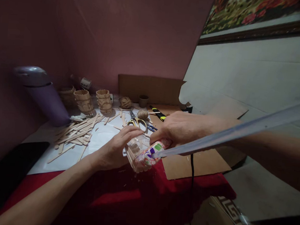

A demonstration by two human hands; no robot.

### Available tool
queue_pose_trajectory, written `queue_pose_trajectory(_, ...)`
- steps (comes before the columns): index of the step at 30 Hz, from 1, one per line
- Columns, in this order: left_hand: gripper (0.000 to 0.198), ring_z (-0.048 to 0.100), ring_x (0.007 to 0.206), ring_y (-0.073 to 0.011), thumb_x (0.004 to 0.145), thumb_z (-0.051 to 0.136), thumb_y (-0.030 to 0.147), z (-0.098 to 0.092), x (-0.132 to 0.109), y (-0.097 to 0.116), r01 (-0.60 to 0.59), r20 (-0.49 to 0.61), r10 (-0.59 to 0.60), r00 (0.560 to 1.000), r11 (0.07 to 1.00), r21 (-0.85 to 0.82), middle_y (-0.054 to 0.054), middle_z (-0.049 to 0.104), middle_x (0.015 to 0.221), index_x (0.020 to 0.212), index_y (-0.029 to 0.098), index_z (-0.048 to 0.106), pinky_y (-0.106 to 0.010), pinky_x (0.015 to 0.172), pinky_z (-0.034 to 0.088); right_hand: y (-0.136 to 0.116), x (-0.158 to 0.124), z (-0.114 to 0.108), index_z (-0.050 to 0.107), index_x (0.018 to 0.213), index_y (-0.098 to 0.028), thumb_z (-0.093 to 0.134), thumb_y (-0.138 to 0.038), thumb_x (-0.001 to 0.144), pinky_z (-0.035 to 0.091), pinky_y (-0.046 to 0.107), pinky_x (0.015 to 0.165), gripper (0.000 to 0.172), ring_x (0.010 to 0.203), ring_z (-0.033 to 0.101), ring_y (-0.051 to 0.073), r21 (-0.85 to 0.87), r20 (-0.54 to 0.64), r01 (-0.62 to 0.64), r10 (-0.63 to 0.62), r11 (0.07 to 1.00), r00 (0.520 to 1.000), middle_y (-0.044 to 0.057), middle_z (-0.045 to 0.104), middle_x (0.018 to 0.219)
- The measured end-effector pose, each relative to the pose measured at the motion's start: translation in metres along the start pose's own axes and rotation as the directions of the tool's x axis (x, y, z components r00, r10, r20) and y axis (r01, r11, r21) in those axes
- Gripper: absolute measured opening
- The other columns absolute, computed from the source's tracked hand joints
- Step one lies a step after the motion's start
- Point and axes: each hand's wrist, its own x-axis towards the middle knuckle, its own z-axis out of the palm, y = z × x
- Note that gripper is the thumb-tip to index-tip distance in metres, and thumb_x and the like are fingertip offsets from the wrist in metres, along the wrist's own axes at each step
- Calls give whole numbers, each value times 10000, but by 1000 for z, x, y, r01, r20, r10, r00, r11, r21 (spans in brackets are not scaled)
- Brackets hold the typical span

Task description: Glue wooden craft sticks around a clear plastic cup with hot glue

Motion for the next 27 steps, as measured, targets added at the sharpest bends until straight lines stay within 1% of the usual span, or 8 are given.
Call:
queue_pose_trajectory(4,755,560,1173,-294,737,781,198,0,0,0,12,-9,-12,1000,1000,12,-166,547,1287,1403,213,426,-477,957,520,-1,-2,0,691,861,-222,588,-192,785,252,259,563,132,564,412,106,31,-23,29,-28,999,999,-48,540,627)
queue_pose_trajectory(9,801,565,1168,-304,722,802,238,-1,1,2,36,-1,-36,999,999,-17,-164,553,1295,1423,232,414,-489,948,521,-4,-1,-1,671,820,-217,564,-136,779,243,253,547,140,538,389,101,-36,-18,52,-53,998,998,-55,506,601)
queue_pose_trajectory(11,797,568,1165,-308,721,804,258,-1,2,3,50,0,-50,999,998,-39,-155,562,1292,1421,242,421,-494,946,521,-3,-1,-2,661,808,-207,559,-131,777,247,253,542,131,534,396,100,-35,-24,61,-62,998,998,-55,509,594)
queue_pose_trajectory(15,769,588,1137,-290,732,805,295,-2,3,4,89,4,-89,996,994,-70,-133,584,1273,1404,265,433,-473,945,527,-2,-3,-2,650,780,-193,569,-148,772,255,247,533,94,514,401,94,14,-33,36,-35,999,999,-59,504,561)
queue_pose_trajectory(18,768,593,1124,-283,723,817,310,-2,2,4,106,5,-106,994,992,-69,-131,585,1265,1389,258,438,-456,943,529,-1,-4,-1,665,796,-198,567,-148,762,264,246,537,114,520,429,97,45,-40,20,-18,999,999,-56,538,574)
queue_pose_trajectory(22,762,584,1135,-281,725,822,299,0,0,2,153,15,-153,988,987,-47,-139,575,1276,1380,237,437,-451,956,515,0,-5,1,677,825,-204,563,-137,759,265,248,548,148,530,445,99,17,-59,18,-17,1000,998,-51,562,594)
queue_pose_trajectory(27,733,614,1068,-256,736,812,290,2,-2,1,168,-10,-169,986,985,-41,-138,584,1256,1368,232,445,-412,878,553,7,-8,5,673,859,-218,568,-195,812,241,249,536,118,516,420,97,13,-92,20,-19,1000,996,-46,553,600)
